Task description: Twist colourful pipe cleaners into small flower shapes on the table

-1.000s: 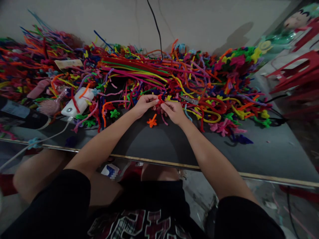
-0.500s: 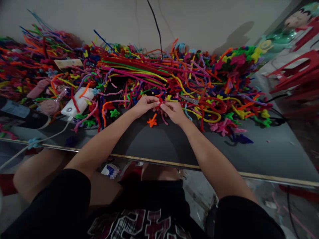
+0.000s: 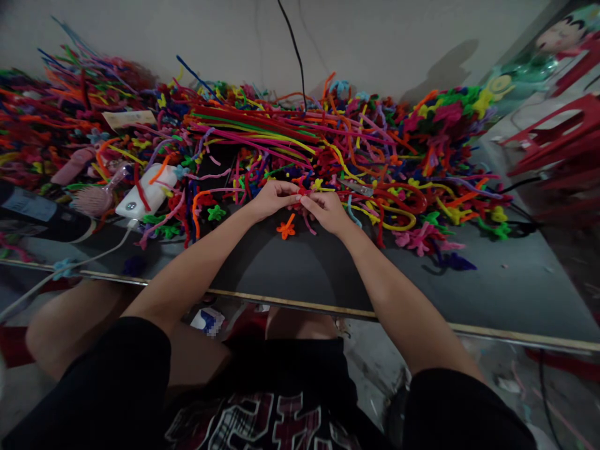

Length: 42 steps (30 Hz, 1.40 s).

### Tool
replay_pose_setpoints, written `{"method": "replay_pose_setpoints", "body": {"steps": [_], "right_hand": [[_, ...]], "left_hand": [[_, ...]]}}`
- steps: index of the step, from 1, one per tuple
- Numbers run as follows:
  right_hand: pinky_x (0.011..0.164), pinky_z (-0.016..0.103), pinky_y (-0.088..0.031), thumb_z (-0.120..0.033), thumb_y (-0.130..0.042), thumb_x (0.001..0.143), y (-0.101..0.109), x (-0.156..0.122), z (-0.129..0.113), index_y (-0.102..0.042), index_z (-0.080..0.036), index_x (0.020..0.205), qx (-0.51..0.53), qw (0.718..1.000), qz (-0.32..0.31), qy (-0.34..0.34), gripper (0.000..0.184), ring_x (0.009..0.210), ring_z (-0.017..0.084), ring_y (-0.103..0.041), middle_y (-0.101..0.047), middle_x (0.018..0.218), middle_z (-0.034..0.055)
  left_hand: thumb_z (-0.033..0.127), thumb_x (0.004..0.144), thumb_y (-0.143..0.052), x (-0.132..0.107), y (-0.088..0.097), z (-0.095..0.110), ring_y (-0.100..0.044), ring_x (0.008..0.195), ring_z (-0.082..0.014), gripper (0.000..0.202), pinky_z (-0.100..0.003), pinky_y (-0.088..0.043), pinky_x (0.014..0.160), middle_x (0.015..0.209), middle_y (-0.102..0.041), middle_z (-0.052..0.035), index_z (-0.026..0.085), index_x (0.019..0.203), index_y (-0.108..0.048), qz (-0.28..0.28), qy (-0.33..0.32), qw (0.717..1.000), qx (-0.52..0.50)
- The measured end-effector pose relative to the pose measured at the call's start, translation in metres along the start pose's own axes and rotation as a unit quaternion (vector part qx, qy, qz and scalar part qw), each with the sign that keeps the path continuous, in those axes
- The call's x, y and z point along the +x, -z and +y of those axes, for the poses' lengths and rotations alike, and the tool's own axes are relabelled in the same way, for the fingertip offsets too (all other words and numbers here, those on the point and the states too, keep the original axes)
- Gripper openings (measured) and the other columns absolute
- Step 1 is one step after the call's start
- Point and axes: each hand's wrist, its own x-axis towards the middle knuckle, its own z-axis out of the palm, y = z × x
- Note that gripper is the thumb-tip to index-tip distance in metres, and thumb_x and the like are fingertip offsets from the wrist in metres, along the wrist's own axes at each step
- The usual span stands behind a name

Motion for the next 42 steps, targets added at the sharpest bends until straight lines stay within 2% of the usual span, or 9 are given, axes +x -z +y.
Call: {"method": "replay_pose_setpoints", "body": {"steps": [12, 20, 28, 35, 39, 42], "right_hand": [[0.049, 0.026, -0.039, -0.067, -0.054, 0.081, 0.000, 0.000, -0.002, -0.065, -0.019, 0.067, 0.024, 1.000, -0.016, -0.005, 0.052, 0.048, 0.011, -0.052, -0.063, 0.059, 0.0009], [0.049, 0.027, -0.039, -0.067, -0.053, 0.082, 0.001, 0.000, 0.000, -0.066, -0.019, 0.066, 0.009, 1.000, -0.020, -0.009, 0.052, 0.048, 0.011, -0.051, -0.061, 0.057, 0.0009], [0.047, 0.026, -0.037, -0.067, -0.055, 0.080, 0.000, 0.000, -0.007, -0.063, -0.019, 0.063, -0.010, 1.000, -0.007, -0.005, 0.052, 0.046, 0.011, -0.051, -0.060, 0.053, -0.0002], [0.048, 0.028, -0.039, -0.067, -0.056, 0.079, 0.000, 0.002, 0.001, -0.063, -0.019, 0.063, -0.010, 1.000, 0.009, -0.005, 0.051, 0.046, 0.012, -0.052, -0.059, 0.052, -0.0004], [0.049, 0.028, -0.038, -0.060, -0.055, 0.082, -0.001, 0.003, 0.005, -0.062, -0.019, 0.062, -0.039, 0.999, 0.016, -0.001, 0.046, 0.046, 0.013, -0.052, -0.057, 0.049, -0.0010], [0.049, 0.028, -0.038, -0.054, -0.055, 0.083, -0.002, 0.003, 0.001, -0.060, -0.019, 0.059, -0.053, 0.998, 0.029, -0.002, 0.043, 0.044, 0.012, -0.051, -0.055, 0.047, -0.0015]], "left_hand": [[0.044, 0.065, -0.081, 0.002, 0.003, -0.008, -0.056, 0.057, -0.0052, 0.039, -0.019, -0.044, 0.055, 0.063, -0.063, -0.0001, 0.010, 0.080, -0.069, -0.008, -0.012, 1.000, -0.006], [0.046, 0.064, -0.080, -0.001, 0.001, -0.004, -0.055, 0.055, -0.0053, 0.039, -0.019, -0.044, 0.055, 0.060, -0.061, 0.0013, 0.012, 0.078, -0.068, -0.011, -0.006, 1.000, -0.001], [0.042, 0.066, -0.080, 0.000, -0.003, -0.002, -0.054, 0.053, -0.0052, 0.036, -0.019, -0.043, 0.053, 0.061, -0.062, 0.0008, 0.011, 0.079, -0.067, -0.002, 0.002, 1.000, 0.014], [0.041, 0.074, -0.075, 0.000, -0.006, -0.002, -0.052, 0.052, -0.0049, 0.032, -0.020, -0.042, 0.053, 0.061, -0.062, 0.0002, 0.011, 0.078, -0.068, 0.027, -0.016, 0.999, 0.030], [0.037, 0.079, -0.071, 0.000, -0.005, -0.003, -0.051, 0.050, -0.0055, 0.025, -0.021, -0.042, 0.053, 0.062, -0.062, 0.0002, 0.012, 0.078, -0.069, 0.038, -0.012, 0.999, 0.020], [0.029, 0.083, -0.066, 0.000, -0.003, -0.005, -0.053, 0.050, -0.0064, 0.016, -0.022, -0.042, 0.053, 0.061, -0.062, 0.0005, 0.013, 0.082, -0.070, 0.048, 0.010, 0.999, 0.002]]}}
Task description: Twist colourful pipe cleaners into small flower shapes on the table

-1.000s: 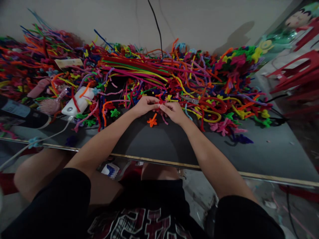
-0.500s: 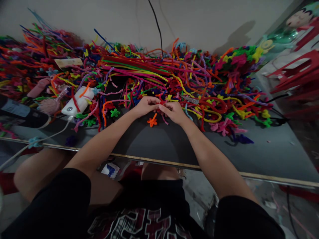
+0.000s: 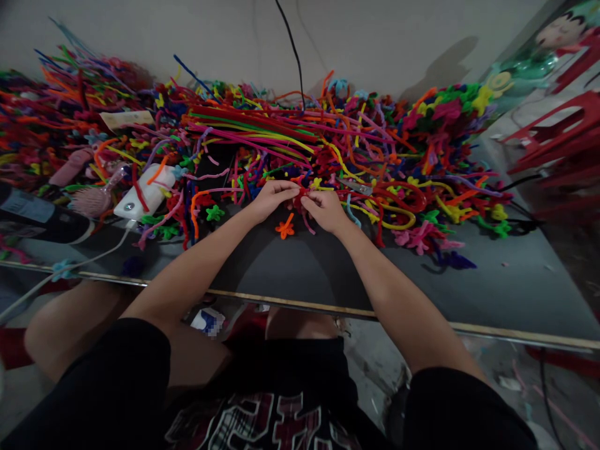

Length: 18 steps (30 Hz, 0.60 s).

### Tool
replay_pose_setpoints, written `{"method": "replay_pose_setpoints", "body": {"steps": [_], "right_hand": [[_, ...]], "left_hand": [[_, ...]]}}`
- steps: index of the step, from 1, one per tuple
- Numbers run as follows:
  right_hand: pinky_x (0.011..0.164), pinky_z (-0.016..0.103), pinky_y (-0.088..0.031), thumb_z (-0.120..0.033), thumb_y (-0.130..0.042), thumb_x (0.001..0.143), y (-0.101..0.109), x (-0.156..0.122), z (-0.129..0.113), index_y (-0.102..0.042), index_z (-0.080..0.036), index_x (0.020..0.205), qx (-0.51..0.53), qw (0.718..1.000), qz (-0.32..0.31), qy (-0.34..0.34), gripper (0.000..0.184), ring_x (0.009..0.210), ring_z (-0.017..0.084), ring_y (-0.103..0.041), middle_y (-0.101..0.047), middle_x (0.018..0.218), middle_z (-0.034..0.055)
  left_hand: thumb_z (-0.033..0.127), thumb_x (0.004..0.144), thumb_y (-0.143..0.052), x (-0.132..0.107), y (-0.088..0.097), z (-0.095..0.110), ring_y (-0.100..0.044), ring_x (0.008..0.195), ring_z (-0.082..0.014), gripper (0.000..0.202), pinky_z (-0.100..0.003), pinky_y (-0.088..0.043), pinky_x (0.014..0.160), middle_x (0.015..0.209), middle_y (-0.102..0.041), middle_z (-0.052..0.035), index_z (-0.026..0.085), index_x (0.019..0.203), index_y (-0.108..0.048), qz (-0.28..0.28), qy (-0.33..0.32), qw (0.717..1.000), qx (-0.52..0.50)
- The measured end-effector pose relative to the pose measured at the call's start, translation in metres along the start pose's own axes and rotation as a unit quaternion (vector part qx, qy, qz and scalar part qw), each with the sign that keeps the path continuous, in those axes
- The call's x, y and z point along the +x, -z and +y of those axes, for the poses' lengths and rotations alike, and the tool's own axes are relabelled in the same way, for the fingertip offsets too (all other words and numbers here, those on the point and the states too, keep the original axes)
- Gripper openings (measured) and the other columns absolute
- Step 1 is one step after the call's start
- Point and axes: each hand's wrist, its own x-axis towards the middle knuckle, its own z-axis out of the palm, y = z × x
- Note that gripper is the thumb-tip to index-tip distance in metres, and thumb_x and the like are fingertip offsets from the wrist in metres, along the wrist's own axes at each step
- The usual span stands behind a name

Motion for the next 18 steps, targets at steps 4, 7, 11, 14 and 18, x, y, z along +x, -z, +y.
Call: {"method": "replay_pose_setpoints", "body": {"steps": [4, 7, 11, 14, 18], "right_hand": [[0.049, 0.027, -0.037, -0.054, -0.054, 0.084, -0.0007, -0.0003, -0.0033, -0.059, -0.019, 0.059, 0.002, 1.000, 0.005, -0.007, 0.043, 0.044, 0.012, -0.050, -0.056, 0.048, -0.0015], [0.049, 0.027, -0.037, -0.054, -0.053, 0.084, -0.0010, -0.0001, -0.0027, -0.058, -0.019, 0.058, -0.003, 1.000, 0.008, -0.004, 0.044, 0.044, 0.012, -0.050, -0.054, 0.047, -0.0016], [0.049, 0.027, -0.036, -0.046, -0.053, 0.084, -0.0014, 0.0002, -0.0020, -0.058, -0.019, 0.057, -0.018, 1.000, 0.017, -0.011, 0.038, 0.044, 0.012, -0.050, -0.054, 0.046, -0.0013], [0.049, 0.027, -0.037, -0.040, -0.053, 0.083, -0.0018, 0.0003, -0.0021, -0.059, -0.018, 0.060, -0.023, 0.999, 0.020, -0.019, 0.032, 0.044, 0.013, -0.050, -0.055, 0.047, -0.0012], [0.050, 0.026, -0.038, -0.038, -0.052, 0.083, -0.0016, 0.0004, -0.0026, -0.061, -0.018, 0.062, -0.018, 1.000, 0.015, -0.020, 0.030, 0.045, 0.012, -0.051, -0.056, 0.048, -0.0016]], "left_hand": [[0.017, 0.082, -0.062, 0.0016, 0.0008, -0.0024, -0.054, 0.049, -0.0070, 0.010, -0.021, -0.041, 0.053, 0.060, -0.063, 0.0010, 0.013, 0.085, -0.071, 0.012, 0.017, 1.000, -0.013], [0.015, 0.081, -0.061, 0.0019, -0.0003, -0.0027, -0.053, 0.049, -0.0064, 0.011, -0.020, -0.041, 0.053, 0.059, -0.063, 0.0014, 0.013, 0.085, -0.071, 0.015, 0.019, 1.000, -0.014], [0.016, 0.081, -0.061, 0.0019, -0.0017, -0.0022, -0.052, 0.048, -0.0058, 0.012, -0.020, -0.042, 0.054, 0.059, -0.063, 0.0017, 0.013, 0.086, -0.071, 0.014, 0.020, 1.000, -0.011], [0.016, 0.081, -0.061, 0.0020, -0.0013, -0.0020, -0.053, 0.048, -0.0056, 0.012, -0.019, -0.041, 0.053, 0.059, -0.062, 0.0018, 0.012, 0.086, -0.071, 0.008, 0.016, 1.000, -0.016], [0.014, 0.081, -0.059, 0.0015, 0.0003, -0.0007, -0.054, 0.049, -0.0061, 0.012, -0.019, -0.039, 0.052, 0.059, -0.061, 0.0022, 0.012, 0.087, -0.070, 0.001, 0.018, 1.000, -0.008]]}}
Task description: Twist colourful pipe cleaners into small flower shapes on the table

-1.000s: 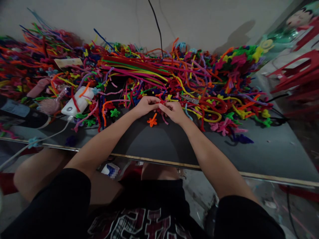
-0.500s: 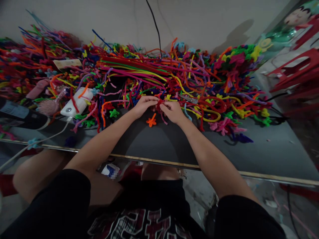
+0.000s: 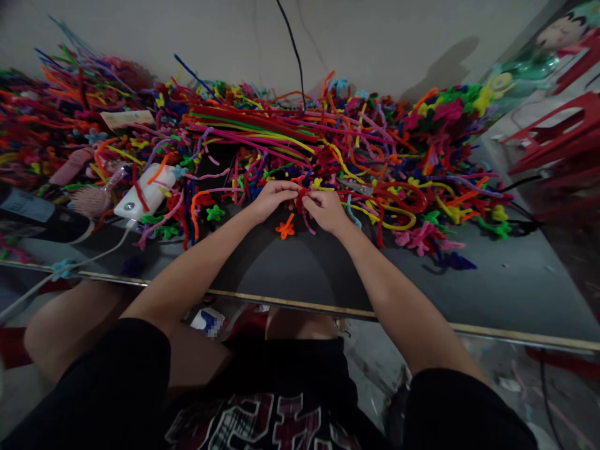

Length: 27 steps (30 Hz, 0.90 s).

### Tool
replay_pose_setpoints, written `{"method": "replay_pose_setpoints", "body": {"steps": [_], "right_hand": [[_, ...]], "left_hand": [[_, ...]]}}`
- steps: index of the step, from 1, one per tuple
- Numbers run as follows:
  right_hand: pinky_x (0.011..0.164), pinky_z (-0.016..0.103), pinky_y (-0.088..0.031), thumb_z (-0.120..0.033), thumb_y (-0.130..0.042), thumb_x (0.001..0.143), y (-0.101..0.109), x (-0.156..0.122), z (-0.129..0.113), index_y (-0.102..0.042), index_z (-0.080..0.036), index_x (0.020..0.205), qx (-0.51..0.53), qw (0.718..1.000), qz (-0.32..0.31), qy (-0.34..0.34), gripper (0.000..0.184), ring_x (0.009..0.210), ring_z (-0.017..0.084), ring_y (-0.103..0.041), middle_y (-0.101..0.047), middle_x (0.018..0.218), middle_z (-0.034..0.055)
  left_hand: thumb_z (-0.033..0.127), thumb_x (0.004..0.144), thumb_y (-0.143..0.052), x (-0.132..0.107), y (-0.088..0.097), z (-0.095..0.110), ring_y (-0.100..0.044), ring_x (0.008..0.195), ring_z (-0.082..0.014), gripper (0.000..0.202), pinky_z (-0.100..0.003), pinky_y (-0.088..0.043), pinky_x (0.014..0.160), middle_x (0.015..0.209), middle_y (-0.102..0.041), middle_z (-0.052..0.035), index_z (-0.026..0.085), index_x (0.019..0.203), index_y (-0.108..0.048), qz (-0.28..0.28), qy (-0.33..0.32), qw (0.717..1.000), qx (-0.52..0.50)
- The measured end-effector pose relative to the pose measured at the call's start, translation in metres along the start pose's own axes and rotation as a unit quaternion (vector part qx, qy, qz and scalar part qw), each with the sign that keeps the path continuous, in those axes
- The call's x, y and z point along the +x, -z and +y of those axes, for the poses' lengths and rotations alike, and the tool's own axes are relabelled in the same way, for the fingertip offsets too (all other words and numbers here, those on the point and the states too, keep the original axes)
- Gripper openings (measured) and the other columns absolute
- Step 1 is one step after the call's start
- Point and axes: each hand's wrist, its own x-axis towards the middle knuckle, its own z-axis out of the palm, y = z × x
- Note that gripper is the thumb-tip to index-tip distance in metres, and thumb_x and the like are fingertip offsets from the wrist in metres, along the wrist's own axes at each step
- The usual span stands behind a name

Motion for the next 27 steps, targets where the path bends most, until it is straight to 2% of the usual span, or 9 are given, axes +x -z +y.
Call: {"method": "replay_pose_setpoints", "body": {"steps": [8, 16, 22, 27], "right_hand": [[0.050, 0.026, -0.037, -0.037, -0.052, 0.083, 0.0003, -0.0002, -0.0009, -0.061, -0.018, 0.061, -0.002, 1.000, 0.001, 0.004, 0.030, 0.045, 0.012, -0.050, -0.055, 0.048, -0.0015], [0.051, 0.027, -0.036, -0.044, -0.052, 0.084, 0.0004, -0.0001, 0.0001, -0.060, -0.018, 0.060, -0.009, 1.000, -0.010, 0.011, 0.036, 0.046, 0.012, -0.049, -0.054, 0.047, -0.0014], [0.051, 0.027, -0.035, -0.043, -0.051, 0.084, 0.0003, 0.0007, 0.0005, -0.059, -0.018, 0.058, -0.029, 1.000, -0.006, 0.008, 0.036, 0.046, 0.012, -0.049, -0.054, 0.046, -0.0015], [0.050, 0.027, -0.036, -0.043, -0.053, 0.084, 0.0000, 0.0008, 0.0004, -0.058, -0.019, 0.058, -0.016, 1.000, -0.007, -0.006, 0.036, 0.045, 0.012, -0.049, -0.054, 0.045, -0.0015]], "left_hand": [[0.010, 0.080, -0.055, -0.0005, 0.0001, 0.0008, -0.054, 0.050, -0.0071, 0.017, -0.021, -0.039, 0.053, 0.059, -0.062, 0.0015, 0.012, 0.087, -0.070, 0.000, 0.005, 1.000, 0.012], [0.009, 0.081, -0.054, 0.0009, -0.0009, -0.0007, -0.053, 0.048, -0.0059, 0.016, -0.020, -0.041, 0.053, 0.060, -0.062, 0.0017, 0.012, 0.085, -0.069, -0.006, -0.002, 1.000, 0.023], [0.011, 0.080, -0.055, 0.0003, -0.0007, 0.0009, -0.053, 0.048, -0.0056, 0.015, -0.019, -0.039, 0.051, 0.057, -0.062, 0.0025, 0.013, 0.082, -0.069, -0.004, 0.007, 1.000, 0.007], [0.012, 0.080, -0.048, -0.0017, -0.0004, 0.0050, -0.055, 0.048, -0.0074, 0.023, -0.021, -0.040, 0.051, 0.057, -0.062, 0.0009, 0.012, 0.083, -0.071, 0.001, 0.024, 1.000, -0.018]]}}
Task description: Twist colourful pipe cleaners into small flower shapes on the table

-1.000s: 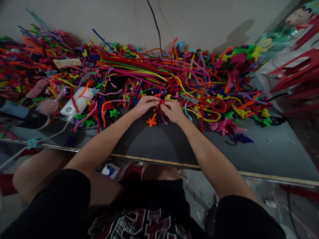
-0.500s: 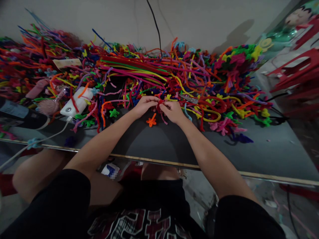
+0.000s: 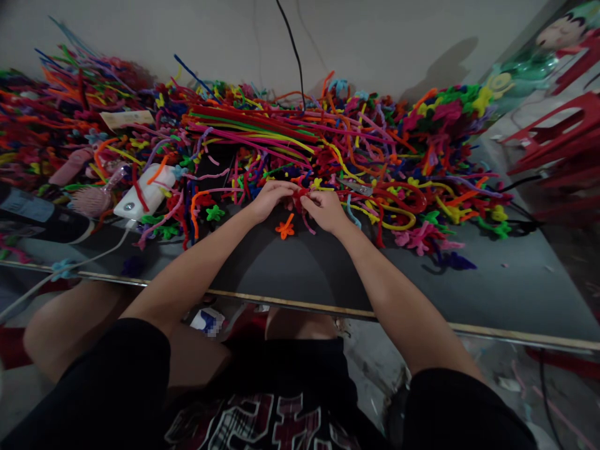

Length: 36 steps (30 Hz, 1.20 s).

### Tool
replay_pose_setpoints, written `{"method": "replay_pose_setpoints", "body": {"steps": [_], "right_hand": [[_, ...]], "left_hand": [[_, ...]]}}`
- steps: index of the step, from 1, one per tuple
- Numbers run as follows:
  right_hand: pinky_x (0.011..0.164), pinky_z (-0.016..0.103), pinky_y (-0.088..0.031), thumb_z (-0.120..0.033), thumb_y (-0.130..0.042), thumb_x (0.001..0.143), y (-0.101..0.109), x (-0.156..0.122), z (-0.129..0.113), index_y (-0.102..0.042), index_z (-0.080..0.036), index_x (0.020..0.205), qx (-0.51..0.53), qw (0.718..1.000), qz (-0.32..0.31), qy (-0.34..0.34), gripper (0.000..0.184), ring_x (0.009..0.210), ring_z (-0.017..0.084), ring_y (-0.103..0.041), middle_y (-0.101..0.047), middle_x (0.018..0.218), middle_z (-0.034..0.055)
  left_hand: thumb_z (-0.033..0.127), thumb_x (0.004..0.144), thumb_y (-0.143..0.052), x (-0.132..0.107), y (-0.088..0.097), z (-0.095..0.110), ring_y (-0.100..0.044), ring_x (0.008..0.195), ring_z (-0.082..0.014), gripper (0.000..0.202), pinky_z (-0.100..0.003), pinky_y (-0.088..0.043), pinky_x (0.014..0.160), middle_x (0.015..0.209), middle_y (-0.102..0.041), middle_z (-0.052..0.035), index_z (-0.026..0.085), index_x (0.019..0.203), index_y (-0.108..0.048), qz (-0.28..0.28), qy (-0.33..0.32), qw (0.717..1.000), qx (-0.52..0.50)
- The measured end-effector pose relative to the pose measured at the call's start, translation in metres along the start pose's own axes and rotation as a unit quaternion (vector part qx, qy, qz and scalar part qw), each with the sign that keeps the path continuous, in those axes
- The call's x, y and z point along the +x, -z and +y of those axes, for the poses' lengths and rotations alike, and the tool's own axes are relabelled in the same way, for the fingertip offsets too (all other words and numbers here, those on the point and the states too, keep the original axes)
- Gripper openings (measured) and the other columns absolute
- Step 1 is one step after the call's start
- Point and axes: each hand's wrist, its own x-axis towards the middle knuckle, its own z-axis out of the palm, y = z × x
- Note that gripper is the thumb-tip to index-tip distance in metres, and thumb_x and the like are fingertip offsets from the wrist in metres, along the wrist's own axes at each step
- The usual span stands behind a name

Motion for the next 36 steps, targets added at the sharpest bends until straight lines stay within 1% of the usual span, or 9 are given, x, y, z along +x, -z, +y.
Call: {"method": "replay_pose_setpoints", "body": {"steps": [4, 7, 11, 14, 19, 22, 26, 31, 36], "right_hand": [[0.050, 0.028, -0.038, -0.047, -0.053, 0.084, 0.000, 0.000, 0.000, -0.058, -0.019, 0.059, 0.011, 1.000, -0.003, -0.006, 0.038, 0.046, 0.013, -0.051, -0.055, 0.047, -0.0006], [0.051, 0.029, -0.039, -0.048, -0.053, 0.084, 0.001, 0.000, 0.001, -0.060, -0.019, 0.061, 0.019, 1.000, -0.004, -0.004, 0.038, 0.046, 0.014, -0.051, -0.056, 0.049, 0.0007], [0.050, 0.029, -0.039, -0.048, -0.050, 0.085, 0.001, 0.000, 0.000, -0.060, -0.019, 0.064, 0.053, 0.999, -0.004, -0.010, 0.037, 0.046, 0.013, -0.051, -0.059, 0.055, 0.0015], [0.049, 0.028, -0.038, -0.047, -0.048, 0.085, 0.001, 0.000, 0.000, -0.059, -0.019, 0.064, 0.042, 0.999, 0.006, -0.016, 0.037, 0.046, 0.013, -0.050, -0.058, 0.053, 0.0003], [0.051, 0.027, -0.036, -0.050, -0.049, 0.087, 0.001, -0.001, 0.002, -0.058, -0.018, 0.060, -0.005, 0.999, 0.041, 0.006, 0.042, 0.047, 0.012, -0.049, -0.053, 0.048, -0.0009], [0.050, 0.027, -0.034, -0.052, -0.053, 0.086, 0.000, -0.001, 0.002, -0.060, -0.019, 0.066, -0.015, 0.997, 0.080, 0.015, 0.039, 0.049, 0.012, -0.047, -0.052, 0.050, -0.0015], [0.051, 0.027, -0.035, -0.054, -0.056, 0.084, 0.001, -0.001, -0.001, -0.065, -0.020, 0.074, -0.024, 0.993, 0.113, 0.019, 0.037, 0.052, 0.013, -0.048, -0.055, 0.055, -0.0007], [0.049, 0.027, -0.036, -0.060, -0.058, 0.081, 0.003, -0.001, -0.006, -0.063, -0.019, 0.070, 0.041, 0.994, 0.099, 0.000, 0.043, 0.046, 0.011, -0.046, -0.052, 0.050, -0.0021], [0.044, 0.026, -0.035, -0.067, -0.061, 0.074, 0.002, 0.002, -0.003, -0.061, -0.019, 0.068, 0.115, 0.990, 0.079, -0.012, 0.049, 0.043, 0.010, -0.046, -0.055, 0.052, -0.0020]], "left_hand": [[0.007, 0.076, -0.049, 0.000, 0.001, 0.000, -0.054, 0.047, -0.0064, 0.024, -0.020, -0.041, 0.052, 0.056, -0.062, 0.0015, 0.011, 0.083, -0.072, -0.007, -0.004, 1.000, -0.003], [0.006, 0.077, -0.051, 0.001, 0.002, -0.004, -0.054, 0.047, -0.0056, 0.025, -0.019, -0.040, 0.051, 0.056, -0.062, 0.0019, 0.011, 0.087, -0.074, -0.005, -0.012, 1.000, -0.002], [0.011, 0.083, -0.057, 0.004, 0.003, -0.011, -0.053, 0.048, -0.0043, 0.022, -0.018, -0.039, 0.051, 0.059, -0.063, 0.0021, 0.013, 0.098, -0.074, -0.018, -0.035, 0.999, 0.005], [0.016, 0.084, -0.062, 0.006, 0.003, -0.014, -0.053, 0.050, -0.0042, 0.021, -0.018, -0.043, 0.054, 0.064, -0.065, 0.0010, 0.013, 0.102, -0.073, -0.033, -0.055, 0.998, 0.013], [0.021, 0.082, -0.066, 0.005, 0.001, -0.012, -0.050, 0.047, -0.0034, 0.018, -0.018, -0.042, 0.052, 0.066, -0.067, -0.0003, 0.012, 0.095, -0.074, 0.013, -0.066, 0.997, 0.049], [0.024, 0.081, -0.067, 0.003, 0.000, -0.009, -0.050, 0.048, -0.0035, 0.016, -0.019, -0.041, 0.052, 0.066, -0.067, 0.0004, 0.013, 0.091, -0.075, 0.041, -0.072, 0.994, 0.068], [0.027, 0.084, -0.063, 0.002, 0.000, -0.007, -0.052, 0.048, -0.0045, 0.018, -0.019, -0.037, 0.050, 0.064, -0.066, 0.0007, 0.016, 0.089, -0.076, 0.043, -0.062, 0.995, 0.065], [0.023, 0.086, -0.062, 0.001, 0.003, -0.006, -0.055, 0.052, -0.0048, 0.020, -0.019, -0.037, 0.051, 0.073, -0.072, -0.0015, 0.018, 0.101, -0.075, 0.022, -0.037, 0.999, 0.016], [0.027, 0.083, -0.066, -0.001, 0.007, 0.000, -0.060, 0.059, -0.0059, 0.023, -0.019, -0.042, 0.055, 0.084, -0.075, -0.0049, 0.018, 0.103, -0.074, -0.015, -0.035, 0.999, 0.001]]}}
